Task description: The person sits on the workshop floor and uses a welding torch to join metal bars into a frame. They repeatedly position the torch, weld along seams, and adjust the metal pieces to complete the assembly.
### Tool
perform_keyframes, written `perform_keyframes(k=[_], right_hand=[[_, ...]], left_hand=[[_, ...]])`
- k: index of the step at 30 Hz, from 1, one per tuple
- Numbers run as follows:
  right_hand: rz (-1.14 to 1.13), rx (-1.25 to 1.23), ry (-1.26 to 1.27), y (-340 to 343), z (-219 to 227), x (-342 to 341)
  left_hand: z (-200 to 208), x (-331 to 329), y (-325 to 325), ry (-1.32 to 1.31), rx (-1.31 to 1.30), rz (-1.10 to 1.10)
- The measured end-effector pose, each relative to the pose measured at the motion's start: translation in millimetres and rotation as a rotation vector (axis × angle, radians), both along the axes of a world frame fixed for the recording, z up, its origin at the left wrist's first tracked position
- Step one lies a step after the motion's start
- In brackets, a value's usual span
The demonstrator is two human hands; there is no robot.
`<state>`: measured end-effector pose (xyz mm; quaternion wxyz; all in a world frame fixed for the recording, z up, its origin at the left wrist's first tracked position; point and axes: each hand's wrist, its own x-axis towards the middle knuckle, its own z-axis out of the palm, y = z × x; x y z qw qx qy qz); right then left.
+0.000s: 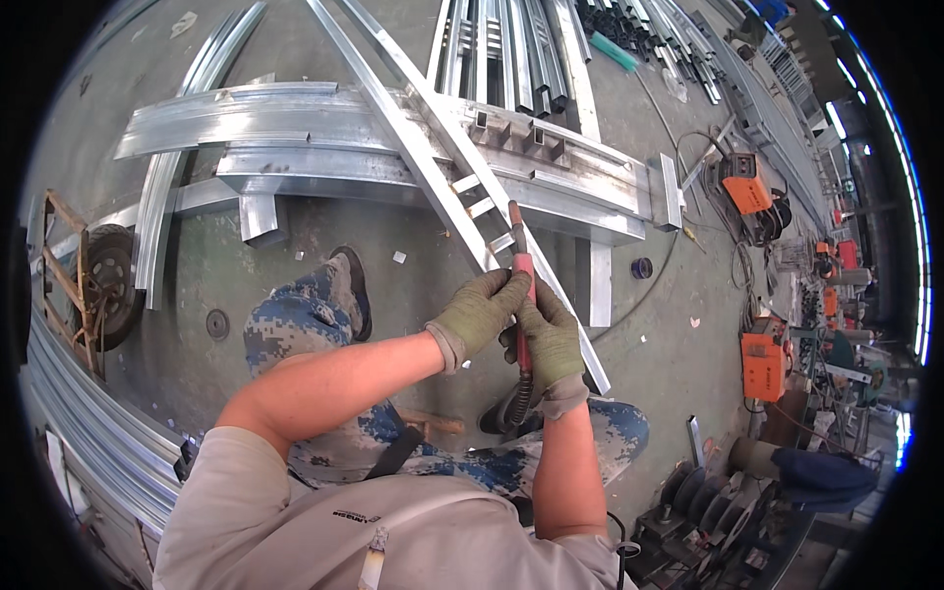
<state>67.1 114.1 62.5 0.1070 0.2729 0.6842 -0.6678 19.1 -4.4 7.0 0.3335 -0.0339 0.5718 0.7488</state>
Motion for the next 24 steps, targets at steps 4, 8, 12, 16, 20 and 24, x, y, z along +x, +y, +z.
perform_keyframes(k=[4,8,12,16,20,24], right_hand=[[0.036,0.0,0.003,-2,-2,-6],[0.058,0.023,-0.026,-5,-8,-10],[0.046,0.025,-0.052,-5,-12,-10],[0.067,0.017,-0.054,-4,-11,-12],[0.074,-0.015,-0.035,-1,-15,-14],[0.058,0.013,-0.053,-2,-15,-16]], left_hand=[[-10,0,3,-0.047,-0.009,0.037],[-9,-4,0,-0.079,-0.026,0.074],[-17,-2,2,-0.054,-0.071,0.092],[-25,-2,8,-0.007,-0.059,0.139],[-24,-4,9,-0.018,-0.073,0.152],[-17,-6,5,-0.026,-0.095,0.128]])
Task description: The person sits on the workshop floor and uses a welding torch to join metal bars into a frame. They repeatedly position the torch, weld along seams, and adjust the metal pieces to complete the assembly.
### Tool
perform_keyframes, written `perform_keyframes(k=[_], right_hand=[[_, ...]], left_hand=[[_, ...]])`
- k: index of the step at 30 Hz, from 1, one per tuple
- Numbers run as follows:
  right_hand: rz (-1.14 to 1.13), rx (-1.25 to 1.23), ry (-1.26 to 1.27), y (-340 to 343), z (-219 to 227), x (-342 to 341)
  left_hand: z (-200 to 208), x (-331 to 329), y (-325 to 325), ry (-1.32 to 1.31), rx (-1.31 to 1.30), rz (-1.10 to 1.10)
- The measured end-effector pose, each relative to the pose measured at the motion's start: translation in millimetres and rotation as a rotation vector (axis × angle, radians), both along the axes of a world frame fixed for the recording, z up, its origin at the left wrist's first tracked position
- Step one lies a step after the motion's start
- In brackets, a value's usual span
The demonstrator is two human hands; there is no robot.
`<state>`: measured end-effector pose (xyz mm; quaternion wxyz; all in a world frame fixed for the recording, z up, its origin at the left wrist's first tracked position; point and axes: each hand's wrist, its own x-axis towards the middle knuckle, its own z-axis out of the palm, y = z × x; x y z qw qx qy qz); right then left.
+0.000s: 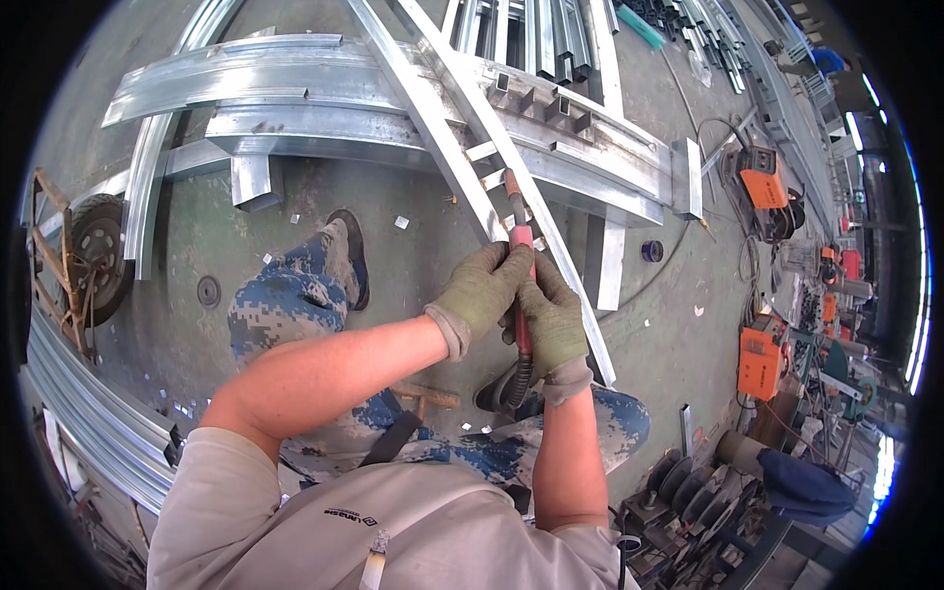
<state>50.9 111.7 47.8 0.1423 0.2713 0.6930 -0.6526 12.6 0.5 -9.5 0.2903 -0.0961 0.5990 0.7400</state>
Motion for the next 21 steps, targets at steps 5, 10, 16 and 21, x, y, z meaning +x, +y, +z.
perform_keyframes(k=[5,10,16,21], right_hand=[[-0.01,0.011,-0.006,-2,2,-1],[-0.013,-0.007,-0.002,-2,-1,-2],[0.006,0.001,0.0,1,0,-4],[-0.003,0.017,-0.019,0,5,2]], left_hand=[[-5,2,3,-0.003,0.008,0.027],[-3,-1,2,0.017,-0.018,0.033],[3,-3,0,-0.014,-0.011,0.02],[6,3,-2,-0.067,0.057,-0.025]])
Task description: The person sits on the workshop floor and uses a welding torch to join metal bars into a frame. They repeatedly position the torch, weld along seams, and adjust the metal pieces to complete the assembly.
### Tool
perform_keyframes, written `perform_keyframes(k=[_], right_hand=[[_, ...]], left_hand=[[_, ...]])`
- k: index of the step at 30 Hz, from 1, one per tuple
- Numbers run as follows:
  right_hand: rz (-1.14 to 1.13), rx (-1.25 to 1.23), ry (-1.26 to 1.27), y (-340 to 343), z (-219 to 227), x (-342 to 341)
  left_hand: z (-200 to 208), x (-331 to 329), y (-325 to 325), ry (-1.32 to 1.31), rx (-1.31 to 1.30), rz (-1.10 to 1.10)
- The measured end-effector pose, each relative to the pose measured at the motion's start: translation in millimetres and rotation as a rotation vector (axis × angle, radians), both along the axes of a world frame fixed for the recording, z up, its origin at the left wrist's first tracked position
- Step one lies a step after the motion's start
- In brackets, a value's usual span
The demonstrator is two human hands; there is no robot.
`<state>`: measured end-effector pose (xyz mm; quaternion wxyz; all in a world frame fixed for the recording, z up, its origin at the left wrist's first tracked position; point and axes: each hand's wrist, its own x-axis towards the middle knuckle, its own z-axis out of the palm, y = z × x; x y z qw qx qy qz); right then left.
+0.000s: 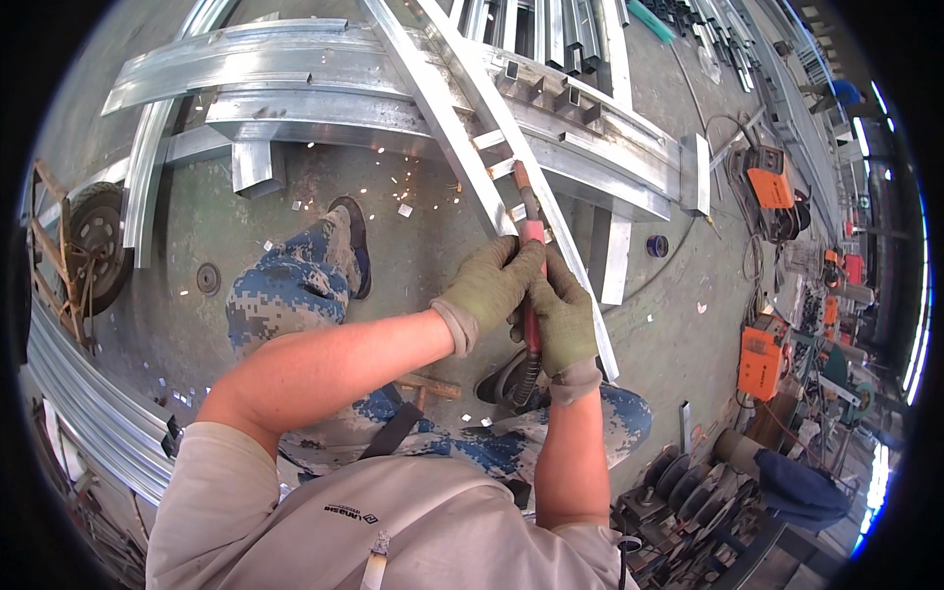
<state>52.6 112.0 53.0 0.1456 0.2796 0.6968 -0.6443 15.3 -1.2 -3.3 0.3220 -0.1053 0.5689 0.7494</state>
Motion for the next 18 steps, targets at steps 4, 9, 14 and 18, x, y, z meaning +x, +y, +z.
perform_keyframes(k=[4,9,14,18], right_hand=[[0.001,-0.009,0.005,0.3,0.5,-0.4],[0.022,-0.003,0.015,-1.7,0.9,-4.6],[0.033,0.008,0.039,-1.4,-2.9,-7.9],[0.051,0.012,-0.004,0.5,1.7,-6.6]], left_hand=[[-2.6,-0.2,1.9,0.033,-0.037,-0.01],[-6.2,-2.7,3.0,0.067,-0.069,0.041],[-8.1,-5.7,3.2,0.084,-0.083,0.047],[-6.2,-5.1,2.5,0.063,-0.075,0.016]])
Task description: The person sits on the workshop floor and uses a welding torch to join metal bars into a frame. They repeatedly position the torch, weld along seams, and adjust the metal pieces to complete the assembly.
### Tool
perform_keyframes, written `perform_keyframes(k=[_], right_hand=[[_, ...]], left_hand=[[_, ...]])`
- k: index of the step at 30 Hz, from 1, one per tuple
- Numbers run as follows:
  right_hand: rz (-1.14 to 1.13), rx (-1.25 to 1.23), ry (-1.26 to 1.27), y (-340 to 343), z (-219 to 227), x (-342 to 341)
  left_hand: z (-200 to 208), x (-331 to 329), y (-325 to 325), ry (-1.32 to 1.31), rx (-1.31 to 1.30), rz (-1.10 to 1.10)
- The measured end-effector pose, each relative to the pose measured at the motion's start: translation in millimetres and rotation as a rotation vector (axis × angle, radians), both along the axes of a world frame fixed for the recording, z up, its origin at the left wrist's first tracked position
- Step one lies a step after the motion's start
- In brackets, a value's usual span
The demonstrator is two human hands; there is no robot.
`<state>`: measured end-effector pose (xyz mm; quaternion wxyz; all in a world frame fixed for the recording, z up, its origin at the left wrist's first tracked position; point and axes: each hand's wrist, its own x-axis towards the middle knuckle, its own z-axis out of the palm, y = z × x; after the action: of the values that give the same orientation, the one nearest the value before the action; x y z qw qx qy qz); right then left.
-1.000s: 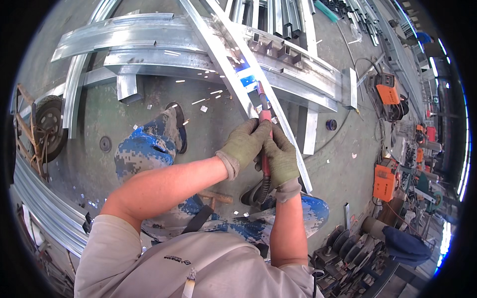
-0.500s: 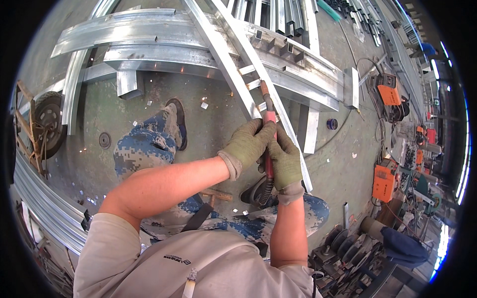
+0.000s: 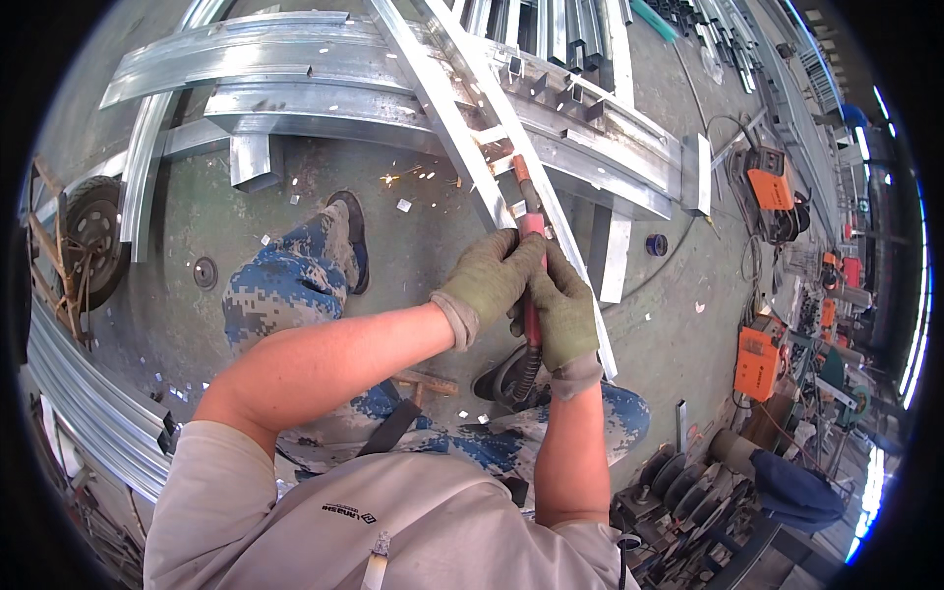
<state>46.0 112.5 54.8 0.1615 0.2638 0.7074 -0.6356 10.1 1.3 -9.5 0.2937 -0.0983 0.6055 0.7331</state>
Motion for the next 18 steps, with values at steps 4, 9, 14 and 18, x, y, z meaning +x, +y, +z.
perform_keyframes(k=[4,9,14,18], right_hand=[[-0.039,-0.01,0.014,3,-3,5],[-0.025,-0.018,0.039,4,-8,5],[-0.002,-0.01,0.054,6,-11,2],[-0.005,-0.011,0.02,4,-7,2]], left_hand=[[10,2,-2,-0.054,0.047,-0.024],[-6,3,6,0.031,0.005,0.036],[-6,0,5,0.01,-0.007,0.032],[-3,2,3,-0.008,0.02,0.015]])
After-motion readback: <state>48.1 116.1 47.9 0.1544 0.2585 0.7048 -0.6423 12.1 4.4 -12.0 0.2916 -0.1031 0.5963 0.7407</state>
